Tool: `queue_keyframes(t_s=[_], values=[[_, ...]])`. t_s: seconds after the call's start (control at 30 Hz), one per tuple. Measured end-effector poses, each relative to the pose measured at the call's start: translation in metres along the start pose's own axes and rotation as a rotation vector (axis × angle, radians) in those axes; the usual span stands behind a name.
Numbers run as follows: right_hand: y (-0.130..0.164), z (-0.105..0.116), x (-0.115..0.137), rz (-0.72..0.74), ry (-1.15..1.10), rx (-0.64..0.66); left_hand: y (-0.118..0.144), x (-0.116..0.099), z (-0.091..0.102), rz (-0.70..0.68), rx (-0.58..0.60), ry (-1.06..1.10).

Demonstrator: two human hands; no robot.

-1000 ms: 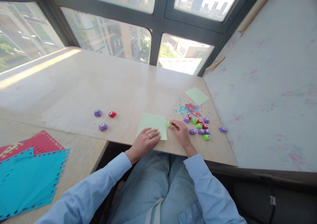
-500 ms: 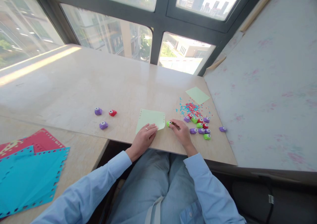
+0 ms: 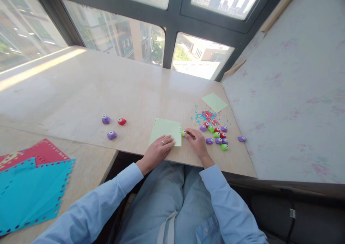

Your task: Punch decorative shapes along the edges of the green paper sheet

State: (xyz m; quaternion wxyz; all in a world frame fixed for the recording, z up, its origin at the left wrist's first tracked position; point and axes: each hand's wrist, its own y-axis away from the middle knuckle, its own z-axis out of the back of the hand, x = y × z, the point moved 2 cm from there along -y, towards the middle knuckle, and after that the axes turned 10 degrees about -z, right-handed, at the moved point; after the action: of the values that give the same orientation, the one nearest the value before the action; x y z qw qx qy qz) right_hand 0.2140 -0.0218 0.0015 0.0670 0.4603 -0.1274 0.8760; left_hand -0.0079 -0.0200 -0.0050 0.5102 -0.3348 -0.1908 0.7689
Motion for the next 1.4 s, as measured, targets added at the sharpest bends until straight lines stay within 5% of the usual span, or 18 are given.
queue_keyframes(t_s=[0.53, 1.4], values=[[0.0005, -0.0004, -0.0004, 0.004, 0.009, -0.007, 0.0007, 0.0009, 0.001, 0.081, -0.056, 0.025], [0.0004, -0.0002, -0.0019, 0.004, 0.009, -0.007, -0.001, -0.001, 0.0023, -0.002, -0.023, -0.045]])
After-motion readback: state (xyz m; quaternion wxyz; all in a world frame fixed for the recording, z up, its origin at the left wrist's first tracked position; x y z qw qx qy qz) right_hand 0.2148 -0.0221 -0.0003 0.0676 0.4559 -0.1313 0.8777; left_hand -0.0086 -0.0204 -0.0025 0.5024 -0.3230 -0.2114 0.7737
